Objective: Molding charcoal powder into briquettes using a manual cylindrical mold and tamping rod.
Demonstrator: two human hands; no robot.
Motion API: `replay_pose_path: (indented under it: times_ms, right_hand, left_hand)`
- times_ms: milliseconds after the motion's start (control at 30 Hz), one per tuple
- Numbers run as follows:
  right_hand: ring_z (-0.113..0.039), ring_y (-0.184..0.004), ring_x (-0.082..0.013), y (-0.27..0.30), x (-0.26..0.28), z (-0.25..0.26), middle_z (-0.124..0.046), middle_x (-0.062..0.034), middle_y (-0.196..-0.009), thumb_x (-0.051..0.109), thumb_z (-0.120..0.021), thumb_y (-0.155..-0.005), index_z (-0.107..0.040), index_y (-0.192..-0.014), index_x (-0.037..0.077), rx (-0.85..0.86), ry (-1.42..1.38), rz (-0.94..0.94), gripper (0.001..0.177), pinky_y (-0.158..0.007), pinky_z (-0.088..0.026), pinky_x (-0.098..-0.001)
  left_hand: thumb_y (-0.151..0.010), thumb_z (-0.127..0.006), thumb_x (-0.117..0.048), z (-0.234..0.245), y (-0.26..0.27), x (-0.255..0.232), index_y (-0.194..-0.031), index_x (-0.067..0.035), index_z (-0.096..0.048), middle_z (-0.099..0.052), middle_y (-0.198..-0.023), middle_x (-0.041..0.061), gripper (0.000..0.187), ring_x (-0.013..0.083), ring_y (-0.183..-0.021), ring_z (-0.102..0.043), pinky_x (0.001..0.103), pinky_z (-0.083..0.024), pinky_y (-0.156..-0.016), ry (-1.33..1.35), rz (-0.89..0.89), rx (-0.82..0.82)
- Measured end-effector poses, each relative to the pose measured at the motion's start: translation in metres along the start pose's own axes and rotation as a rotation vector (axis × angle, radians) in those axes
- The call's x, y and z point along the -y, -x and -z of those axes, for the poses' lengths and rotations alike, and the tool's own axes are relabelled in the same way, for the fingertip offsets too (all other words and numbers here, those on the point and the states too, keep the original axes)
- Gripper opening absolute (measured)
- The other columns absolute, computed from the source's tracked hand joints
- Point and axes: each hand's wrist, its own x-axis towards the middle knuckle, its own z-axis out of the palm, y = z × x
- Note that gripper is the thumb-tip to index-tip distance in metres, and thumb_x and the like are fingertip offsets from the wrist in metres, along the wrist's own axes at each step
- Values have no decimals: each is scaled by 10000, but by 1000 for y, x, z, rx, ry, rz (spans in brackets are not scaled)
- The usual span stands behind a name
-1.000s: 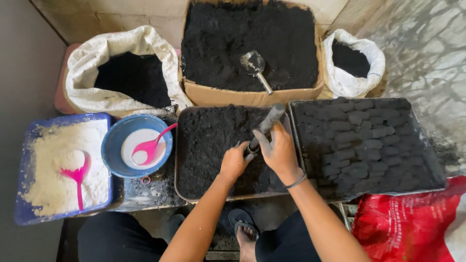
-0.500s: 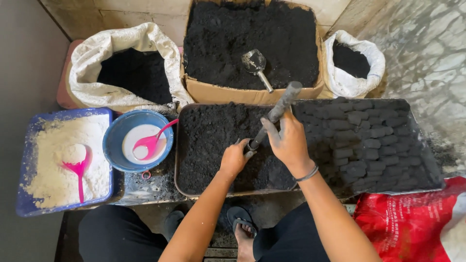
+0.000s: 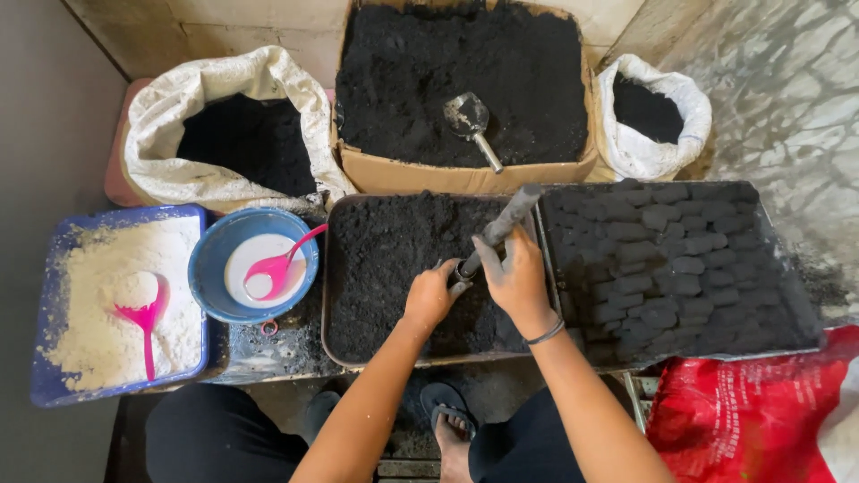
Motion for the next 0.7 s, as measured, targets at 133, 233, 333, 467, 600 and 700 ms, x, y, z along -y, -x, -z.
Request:
replay_pose_path:
  times_ms: [133,233,333,467,600,700]
  right_hand:
    - [-572,-568,-329,1,0,-5,-514,-140,-611,74,-600,-827,-501,-749,27,-41,3,27,134,-418,-451,-336]
    - [-562,-540,-353,4,-2,-9,-522,-172,-599,46,-613,-806,-505,-734,16,-69,-28,49,134,-387,-433,-346]
    - [-555,-485,-299,4,-5,-8,-513,-146,-572,34,-590,-820,-491,-709,26,-86,-43,8,149,-372,-434,-306]
    - [-555,-575,-352,6,-1,-1,-502,-154,-599,26,-600,-812,-479,-742,12,-138,-30,5,140,-455,-448,-362]
    - [-567,-612,-361,8,-4,3,-518,-171,-614,49,-653,-784,-502,-741,-1,-118,-7,26,165,-475,-465,-363]
    - [-571,-646,-362,9,-2,-2,-535,-172,-639,77,-685,-759,-526,-730,-7,-78,3,-1,182,-498,-472,-393]
  left_hand:
    - [-788,-610,-237,1,-1,-2,-1157,-118,-527,-648,-901,203,397,371,-813,-634,440,-523,-722,-6,-3,-13]
    - [-783,-616,-248,-5,-2,2,-1160,-145,-525,-650,-891,191,401,357,-806,-637,440,-527,-712,-38,-9,-32]
    - [-778,-617,-263,-1,-3,2,-1160,-155,-520,-641,-918,204,408,377,-821,-628,458,-516,-735,-43,-16,-11]
    - [-786,-610,-236,5,2,-3,-1156,-137,-530,-643,-930,203,392,363,-836,-632,439,-519,-736,-11,1,10]
    - [-785,-616,-230,6,4,-3,-1159,-121,-526,-642,-932,208,400,362,-831,-633,442,-524,-729,-15,-11,13]
    - [-795,-602,-221,10,2,-6,-1160,-113,-520,-641,-936,210,389,369,-841,-629,450,-518,-740,-13,-23,25]
